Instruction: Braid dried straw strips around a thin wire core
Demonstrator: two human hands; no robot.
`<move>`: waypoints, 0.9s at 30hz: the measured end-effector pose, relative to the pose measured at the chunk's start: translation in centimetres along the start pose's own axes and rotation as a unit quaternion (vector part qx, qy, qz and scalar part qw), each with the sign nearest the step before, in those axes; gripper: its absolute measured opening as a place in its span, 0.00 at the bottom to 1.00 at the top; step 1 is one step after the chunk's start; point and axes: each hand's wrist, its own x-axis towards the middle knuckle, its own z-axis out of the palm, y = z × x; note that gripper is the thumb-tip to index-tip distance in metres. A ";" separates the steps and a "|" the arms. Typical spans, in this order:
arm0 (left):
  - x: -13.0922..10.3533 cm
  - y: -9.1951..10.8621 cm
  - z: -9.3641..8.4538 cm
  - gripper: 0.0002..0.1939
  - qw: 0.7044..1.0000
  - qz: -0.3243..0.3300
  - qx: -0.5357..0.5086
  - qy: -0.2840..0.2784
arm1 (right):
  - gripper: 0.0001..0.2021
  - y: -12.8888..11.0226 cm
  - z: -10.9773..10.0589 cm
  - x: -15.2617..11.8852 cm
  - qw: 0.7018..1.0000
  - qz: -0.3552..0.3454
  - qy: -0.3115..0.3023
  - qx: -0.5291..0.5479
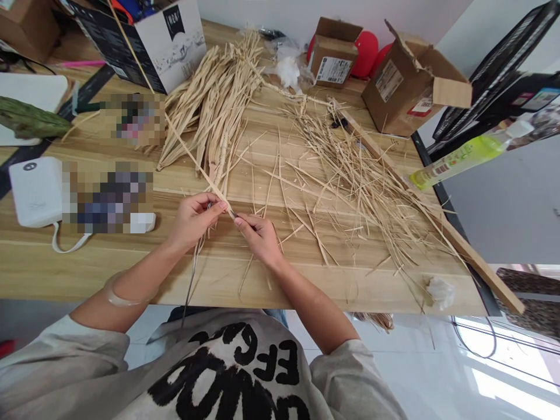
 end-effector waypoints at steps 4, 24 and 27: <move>0.0 0.0 0.0 0.10 1.000 0.011 0.009 -0.009 | 0.25 0.0 0.1 -0.1 1.000 -0.004 0.002 0.001; 0.0 -0.8 0.2 0.09 0.999 -0.025 -0.017 -0.025 | 0.24 -0.4 0.0 -0.2 1.000 -0.015 0.018 -0.001; -0.2 -0.9 0.4 0.09 0.999 -0.017 -0.003 -0.034 | 0.24 -0.4 -0.1 -0.2 1.000 -0.016 0.024 -0.003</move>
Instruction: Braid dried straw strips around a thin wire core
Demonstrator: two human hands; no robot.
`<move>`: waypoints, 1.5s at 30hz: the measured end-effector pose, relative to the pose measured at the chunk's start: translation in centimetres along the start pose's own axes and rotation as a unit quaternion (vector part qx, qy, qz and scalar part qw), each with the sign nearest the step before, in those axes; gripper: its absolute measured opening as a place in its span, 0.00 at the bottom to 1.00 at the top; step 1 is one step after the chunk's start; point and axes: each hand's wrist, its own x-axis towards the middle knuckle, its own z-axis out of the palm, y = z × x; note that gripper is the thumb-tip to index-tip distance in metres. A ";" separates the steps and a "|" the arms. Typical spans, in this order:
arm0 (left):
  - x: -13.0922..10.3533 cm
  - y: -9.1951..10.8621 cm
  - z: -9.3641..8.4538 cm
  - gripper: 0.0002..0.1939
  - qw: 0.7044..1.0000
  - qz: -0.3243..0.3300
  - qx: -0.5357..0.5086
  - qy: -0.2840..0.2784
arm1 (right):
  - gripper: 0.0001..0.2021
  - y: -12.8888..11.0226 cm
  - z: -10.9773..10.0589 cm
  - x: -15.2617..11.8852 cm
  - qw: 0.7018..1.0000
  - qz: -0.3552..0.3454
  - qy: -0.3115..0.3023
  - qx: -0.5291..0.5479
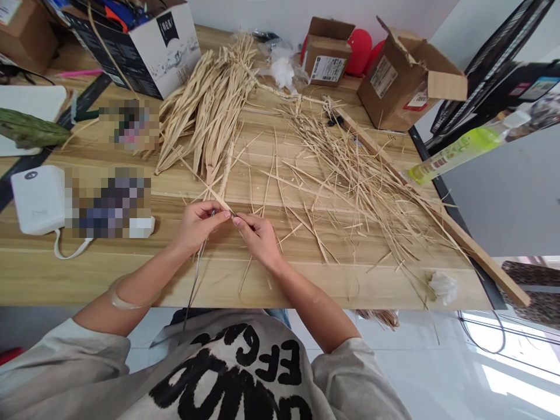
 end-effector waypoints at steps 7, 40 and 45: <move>-0.1 0.3 0.2 0.08 1.000 -0.005 -0.018 -0.005 | 0.23 0.2 0.1 0.0 1.000 -0.010 -0.002 0.003; 0.1 -0.3 -0.3 0.08 0.999 0.033 0.009 0.006 | 0.22 -0.1 0.0 0.1 1.000 -0.010 -0.009 0.008; 0.1 -0.2 -0.1 0.08 0.999 0.045 0.026 0.008 | 0.22 0.1 0.1 0.1 1.000 -0.014 -0.003 0.009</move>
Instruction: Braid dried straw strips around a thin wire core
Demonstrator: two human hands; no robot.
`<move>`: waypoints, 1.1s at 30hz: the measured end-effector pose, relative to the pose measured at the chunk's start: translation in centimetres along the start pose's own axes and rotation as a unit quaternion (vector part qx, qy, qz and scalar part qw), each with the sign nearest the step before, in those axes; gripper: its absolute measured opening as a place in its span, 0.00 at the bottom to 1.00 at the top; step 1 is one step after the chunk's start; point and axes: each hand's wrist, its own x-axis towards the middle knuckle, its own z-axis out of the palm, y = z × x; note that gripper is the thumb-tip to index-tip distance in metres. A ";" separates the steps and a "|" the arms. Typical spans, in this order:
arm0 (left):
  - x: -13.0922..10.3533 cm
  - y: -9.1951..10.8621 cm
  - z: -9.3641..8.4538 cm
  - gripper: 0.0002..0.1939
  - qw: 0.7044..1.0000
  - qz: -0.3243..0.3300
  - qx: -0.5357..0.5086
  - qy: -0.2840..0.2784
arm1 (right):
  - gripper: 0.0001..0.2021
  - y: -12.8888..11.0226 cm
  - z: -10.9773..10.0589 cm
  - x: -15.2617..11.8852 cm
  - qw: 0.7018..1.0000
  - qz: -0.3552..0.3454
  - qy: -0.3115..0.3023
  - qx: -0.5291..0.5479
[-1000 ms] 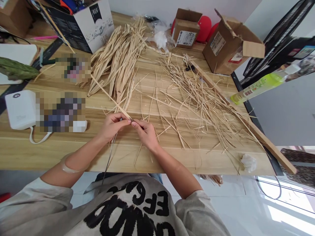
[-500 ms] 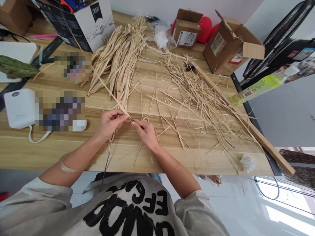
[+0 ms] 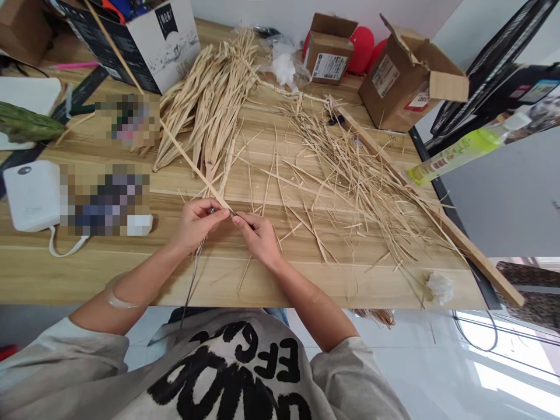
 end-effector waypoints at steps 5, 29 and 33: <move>0.0 0.2 0.1 0.09 1.000 -0.020 -0.008 -0.015 | 0.22 0.2 -0.1 0.0 1.000 -0.006 0.002 -0.005; 0.0 0.4 -0.2 0.08 1.000 -0.018 0.008 -0.016 | 0.22 -0.3 -0.1 0.0 1.000 0.007 -0.007 -0.011; -0.1 0.4 0.0 0.08 0.999 -0.024 0.002 -0.034 | 0.22 0.0 -0.1 0.0 1.000 0.005 -0.003 -0.013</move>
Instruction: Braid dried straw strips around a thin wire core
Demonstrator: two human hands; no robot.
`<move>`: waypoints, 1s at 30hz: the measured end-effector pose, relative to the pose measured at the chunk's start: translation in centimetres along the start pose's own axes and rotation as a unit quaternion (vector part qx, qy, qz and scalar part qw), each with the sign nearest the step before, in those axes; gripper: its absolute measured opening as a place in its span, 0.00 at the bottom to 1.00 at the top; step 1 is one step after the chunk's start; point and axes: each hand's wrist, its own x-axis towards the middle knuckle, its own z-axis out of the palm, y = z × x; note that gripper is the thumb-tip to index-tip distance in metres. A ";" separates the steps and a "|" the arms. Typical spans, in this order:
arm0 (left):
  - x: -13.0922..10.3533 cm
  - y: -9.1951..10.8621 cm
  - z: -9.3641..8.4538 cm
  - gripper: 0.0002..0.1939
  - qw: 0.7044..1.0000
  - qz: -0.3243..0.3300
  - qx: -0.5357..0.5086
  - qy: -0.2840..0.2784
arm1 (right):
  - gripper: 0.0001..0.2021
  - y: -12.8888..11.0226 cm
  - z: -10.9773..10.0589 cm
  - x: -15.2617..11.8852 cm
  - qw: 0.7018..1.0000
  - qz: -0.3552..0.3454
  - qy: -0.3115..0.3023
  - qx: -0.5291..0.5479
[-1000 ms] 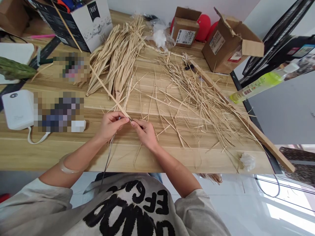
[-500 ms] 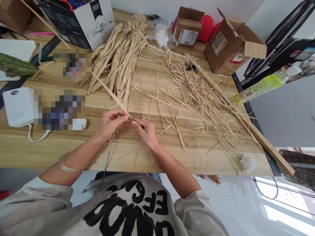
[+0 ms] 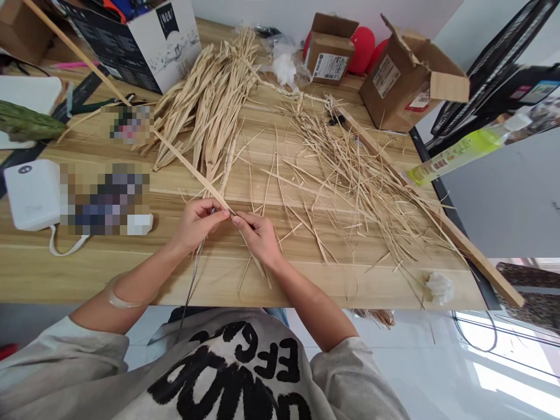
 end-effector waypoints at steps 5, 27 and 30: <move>0.1 0.1 0.0 0.08 1.000 -0.005 0.000 -0.002 | 0.23 0.3 0.1 0.0 1.000 -0.006 0.002 -0.002; 0.2 0.4 -0.4 0.08 0.999 -0.019 -0.027 0.036 | 0.22 0.2 0.0 0.0 1.000 0.007 0.001 -0.001; 0.1 0.3 -0.4 0.08 0.999 -0.010 -0.014 0.028 | 0.23 0.2 0.1 0.0 1.000 0.008 -0.004 -0.006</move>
